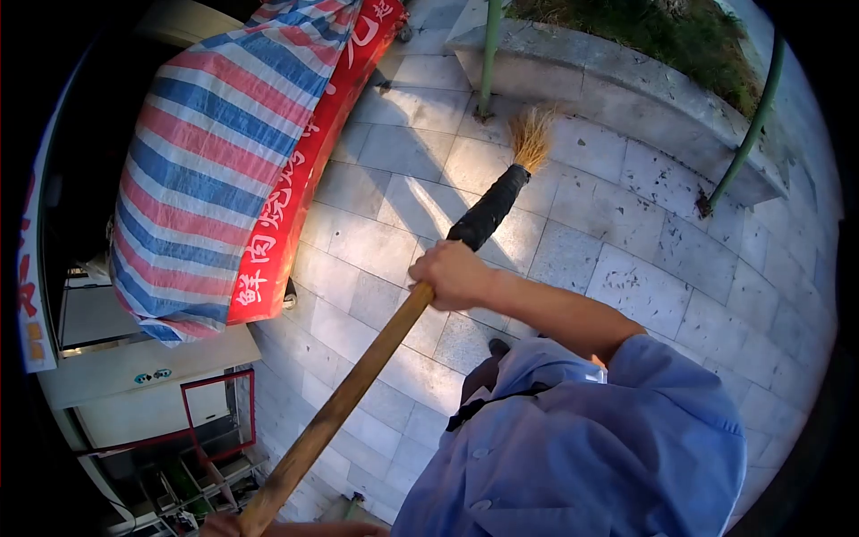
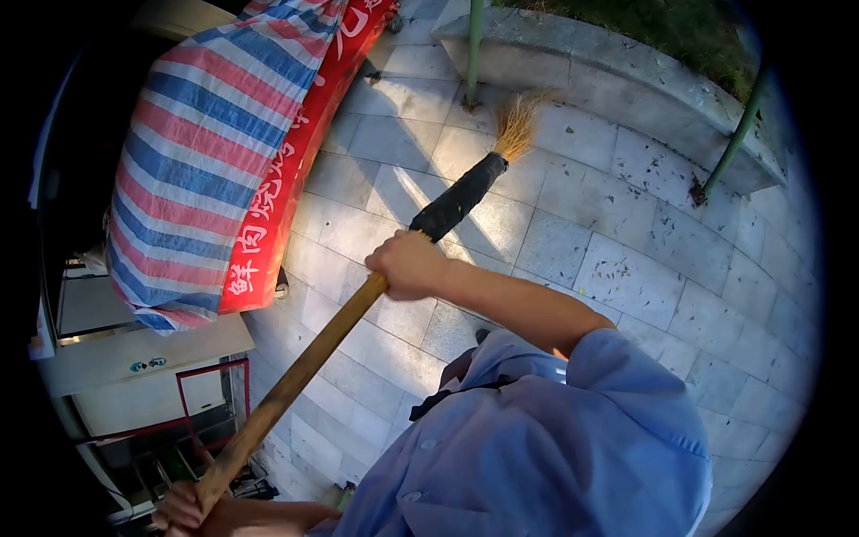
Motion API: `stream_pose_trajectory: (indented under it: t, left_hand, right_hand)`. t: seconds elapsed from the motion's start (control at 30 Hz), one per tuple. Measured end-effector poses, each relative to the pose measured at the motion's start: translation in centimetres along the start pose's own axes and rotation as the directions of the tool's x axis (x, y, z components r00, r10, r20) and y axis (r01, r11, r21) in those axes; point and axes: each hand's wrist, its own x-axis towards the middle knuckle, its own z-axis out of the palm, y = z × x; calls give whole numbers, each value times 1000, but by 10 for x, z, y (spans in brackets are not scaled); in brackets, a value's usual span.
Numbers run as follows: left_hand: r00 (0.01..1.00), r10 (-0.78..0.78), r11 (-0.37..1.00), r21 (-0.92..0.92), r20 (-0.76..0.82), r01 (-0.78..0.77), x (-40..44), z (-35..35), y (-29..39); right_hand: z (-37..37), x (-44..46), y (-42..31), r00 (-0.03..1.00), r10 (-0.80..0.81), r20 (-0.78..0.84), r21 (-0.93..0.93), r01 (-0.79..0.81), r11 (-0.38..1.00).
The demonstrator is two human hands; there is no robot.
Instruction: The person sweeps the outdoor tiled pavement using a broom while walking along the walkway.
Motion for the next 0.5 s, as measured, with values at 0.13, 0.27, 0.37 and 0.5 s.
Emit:
stream_pose_trajectory:
  t: [0.13, 0.27, 0.37, 0.5]
  left_hand:
    - [905, -278, 939, -106, 321, 326, -25, -1, -70]
    - [836, -480, 816, -217, 265, 537, 5, -54, -108]
    - [843, -483, 722, -437, 237, 536, 44, -130, -128]
    - [906, -338, 661, -622, 253, 420, 92, -221, -134]
  right_hand:
    - [45, -58, 45, 945, 281, 170, 55, -294, 954]
    - [47, -94, -21, 858, 403, 319, -10, -422, 907]
    - [51, -57, -67, 938, 297, 179, -8, -301, 954]
    - [86, 15, -114, 972, 165, 169, -46, -159, 986]
